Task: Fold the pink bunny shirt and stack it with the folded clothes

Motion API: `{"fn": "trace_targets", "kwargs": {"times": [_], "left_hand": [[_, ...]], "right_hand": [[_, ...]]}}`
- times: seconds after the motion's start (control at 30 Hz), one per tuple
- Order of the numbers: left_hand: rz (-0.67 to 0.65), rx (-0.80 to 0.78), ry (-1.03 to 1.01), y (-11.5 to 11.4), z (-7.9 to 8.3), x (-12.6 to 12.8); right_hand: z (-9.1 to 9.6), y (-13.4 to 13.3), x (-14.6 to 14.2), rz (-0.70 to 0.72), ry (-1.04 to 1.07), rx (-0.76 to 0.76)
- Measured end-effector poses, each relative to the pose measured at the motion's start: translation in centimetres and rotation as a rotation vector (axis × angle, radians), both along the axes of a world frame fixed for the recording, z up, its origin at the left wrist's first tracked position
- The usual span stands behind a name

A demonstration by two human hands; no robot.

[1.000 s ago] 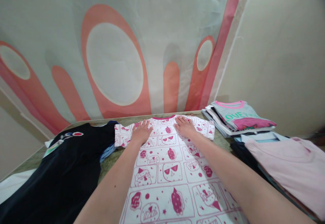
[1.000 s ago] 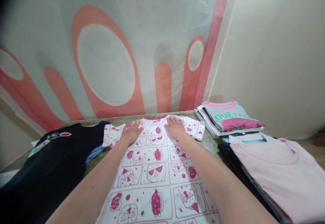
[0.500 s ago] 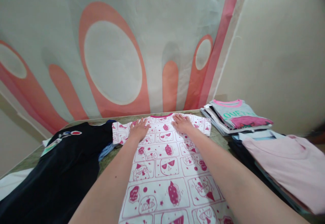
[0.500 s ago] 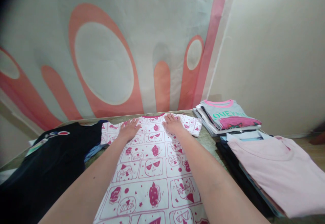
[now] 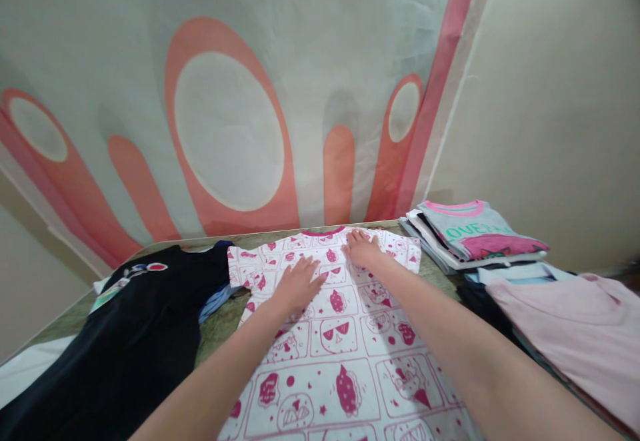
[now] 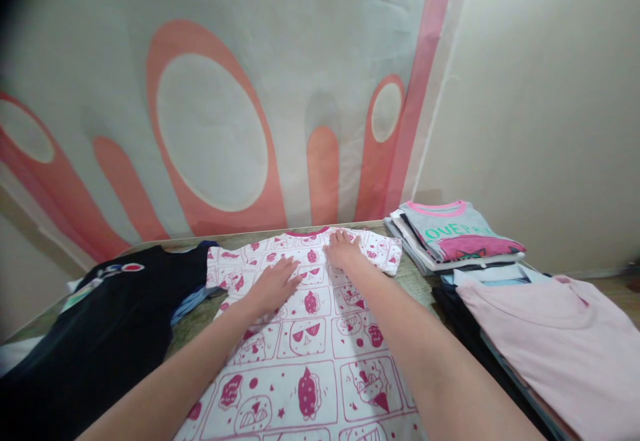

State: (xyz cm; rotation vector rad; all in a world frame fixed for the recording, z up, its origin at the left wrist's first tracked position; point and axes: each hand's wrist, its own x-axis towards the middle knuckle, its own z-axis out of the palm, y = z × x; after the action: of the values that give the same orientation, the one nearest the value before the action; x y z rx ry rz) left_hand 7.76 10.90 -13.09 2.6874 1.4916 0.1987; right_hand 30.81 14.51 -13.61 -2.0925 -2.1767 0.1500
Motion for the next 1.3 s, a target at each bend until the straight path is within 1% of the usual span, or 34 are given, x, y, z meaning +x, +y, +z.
{"fn": "trace_targets", "kwargs": {"times": [0.07, 0.13, 0.17, 0.23, 0.33, 0.43, 0.53, 0.73, 0.8, 0.87, 0.9, 0.97, 1.03, 1.1, 1.13, 1.2, 1.3], "left_hand": [[-0.024, 0.032, 0.009, -1.4, -1.1, 0.1], [-0.028, 0.075, 0.023, -2.0, -1.8, -0.1], [-0.029, 0.086, 0.033, -2.1, -2.0, -0.2], [-0.035, 0.097, 0.052, -2.1, -2.1, -0.4], [-0.035, 0.085, 0.069, -1.9, -1.8, -0.4], [-0.027, 0.065, 0.068, -2.3, -1.2, -0.4], [-0.033, 0.035, 0.078, -3.2, -0.8, -1.2], [-0.042, 0.016, 0.081, -6.8, -0.1, -4.6], [-0.060, 0.007, 0.077, -7.9, 0.3, -5.4], [-0.105, 0.007, 0.053, -8.3, 0.8, -5.5], [-0.139, 0.007, 0.024, -8.1, 1.1, -5.2], [-0.212, -0.012, -0.064, -7.0, 1.6, -4.2], [-0.265, -0.075, -0.149, -4.9, 2.1, -2.6], [-0.301, -0.156, -0.164, -2.6, 2.5, -0.9], [-0.333, -0.189, -0.136, -1.5, 2.5, -0.1], [-0.367, -0.216, -0.103, 0.0, 2.1, 1.0], [-0.355, -0.157, -0.071, 0.5, 1.0, 1.8]], "right_hand": [[-0.2, -2.2, -2.0, 0.018, 0.005, 0.041], [-0.7, -5.1, -3.7, 0.156, 0.050, 0.135], [-1.1, -6.6, -4.1, 0.213, 0.068, 0.158], [-1.6, -9.1, -4.1, 0.259, 0.094, 0.147], [-1.8, -11.3, -2.1, 0.257, 0.104, 0.108], [-1.5, -11.9, 0.2, 0.251, 0.101, 0.115], [-1.4, -11.9, 1.6, 0.262, 0.120, 0.135], [-1.5, -11.5, 2.9, 0.290, 0.156, 0.154], [-1.1, -11.7, 3.2, 0.306, 0.165, 0.156], [-0.2, -12.3, 3.0, 0.341, 0.180, 0.158], [0.4, -12.6, 2.6, 0.373, 0.194, 0.163], [1.9, -13.5, 1.0, 0.486, 0.230, 0.169], [3.4, -14.2, -1.3, 0.656, 0.253, 0.142], [4.4, -14.7, -3.9, 0.802, 0.247, 0.106], [4.7, -15.0, -5.1, 0.854, 0.237, 0.091], [4.8, -15.6, -6.8, 0.906, 0.221, 0.075], [4.1, -17.7, -7.9, 0.953, 0.230, 0.056]]}}
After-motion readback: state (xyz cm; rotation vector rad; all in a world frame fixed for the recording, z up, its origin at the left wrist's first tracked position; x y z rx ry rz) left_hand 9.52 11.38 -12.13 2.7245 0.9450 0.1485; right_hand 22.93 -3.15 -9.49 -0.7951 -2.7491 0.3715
